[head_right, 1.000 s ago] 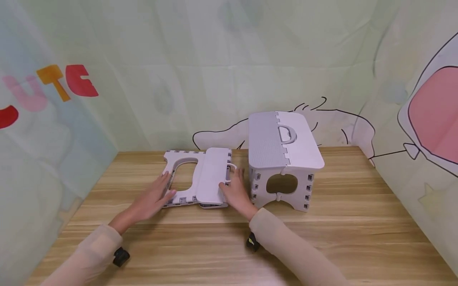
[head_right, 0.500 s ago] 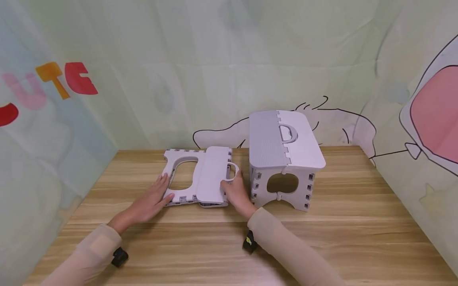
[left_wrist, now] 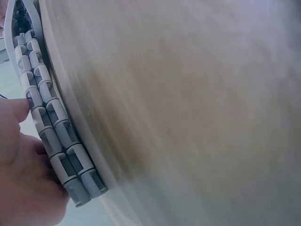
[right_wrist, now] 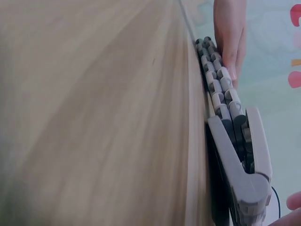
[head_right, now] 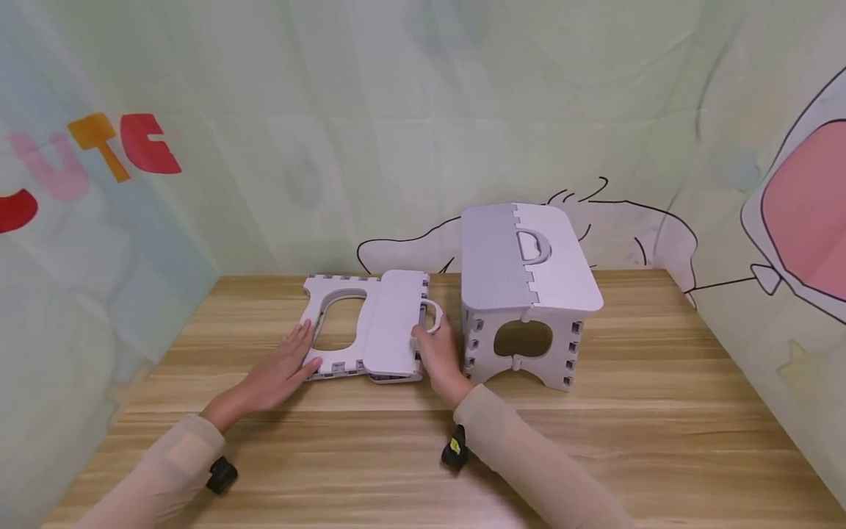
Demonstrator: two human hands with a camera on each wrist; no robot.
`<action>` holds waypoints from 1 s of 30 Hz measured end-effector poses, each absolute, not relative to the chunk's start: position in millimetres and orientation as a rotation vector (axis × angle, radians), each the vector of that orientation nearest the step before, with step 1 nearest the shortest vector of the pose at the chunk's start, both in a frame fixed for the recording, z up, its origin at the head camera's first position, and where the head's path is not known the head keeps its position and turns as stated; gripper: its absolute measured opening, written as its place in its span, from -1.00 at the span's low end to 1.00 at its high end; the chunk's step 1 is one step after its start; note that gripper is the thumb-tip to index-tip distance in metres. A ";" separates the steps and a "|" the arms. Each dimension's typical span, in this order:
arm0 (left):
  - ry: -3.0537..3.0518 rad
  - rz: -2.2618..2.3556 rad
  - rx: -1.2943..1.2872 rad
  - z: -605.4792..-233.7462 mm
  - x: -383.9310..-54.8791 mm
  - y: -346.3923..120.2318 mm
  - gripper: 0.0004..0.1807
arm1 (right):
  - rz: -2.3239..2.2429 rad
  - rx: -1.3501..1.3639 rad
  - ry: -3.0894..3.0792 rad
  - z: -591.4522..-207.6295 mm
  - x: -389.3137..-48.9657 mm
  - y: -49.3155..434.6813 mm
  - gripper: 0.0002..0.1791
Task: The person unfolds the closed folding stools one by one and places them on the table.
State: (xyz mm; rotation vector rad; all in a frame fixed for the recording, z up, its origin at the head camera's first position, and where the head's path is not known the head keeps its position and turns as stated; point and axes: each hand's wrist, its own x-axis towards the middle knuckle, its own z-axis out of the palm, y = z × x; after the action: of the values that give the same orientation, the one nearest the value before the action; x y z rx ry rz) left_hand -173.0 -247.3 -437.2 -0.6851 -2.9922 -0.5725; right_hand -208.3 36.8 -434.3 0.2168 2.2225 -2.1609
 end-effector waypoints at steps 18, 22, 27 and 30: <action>-3.055 -0.737 -0.666 -431.7 -171.3 -254.0 -0.27 | -2.395 0.109 2.149 -423.3 -201.0 32.5 -0.27; -3.062 -0.803 -0.640 -430.2 -171.5 -256.8 -0.26 | -2.399 0.103 2.171 -415.0 -198.9 30.0 -0.25; -3.050 -0.875 -0.613 -429.1 -172.8 -259.6 -0.26 | -2.431 0.088 2.174 -403.1 -197.9 25.8 -0.24; -3.038 -0.935 -0.595 -428.2 -173.1 -260.7 -0.27 | -2.459 0.066 2.176 -395.9 -198.6 22.7 -0.26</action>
State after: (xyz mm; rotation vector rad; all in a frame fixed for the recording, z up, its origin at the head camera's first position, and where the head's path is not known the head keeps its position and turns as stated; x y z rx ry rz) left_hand -173.1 -260.7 -428.2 -0.5952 -3.0378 -0.9352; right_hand -198.6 22.7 -395.9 0.0664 2.1756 -2.4593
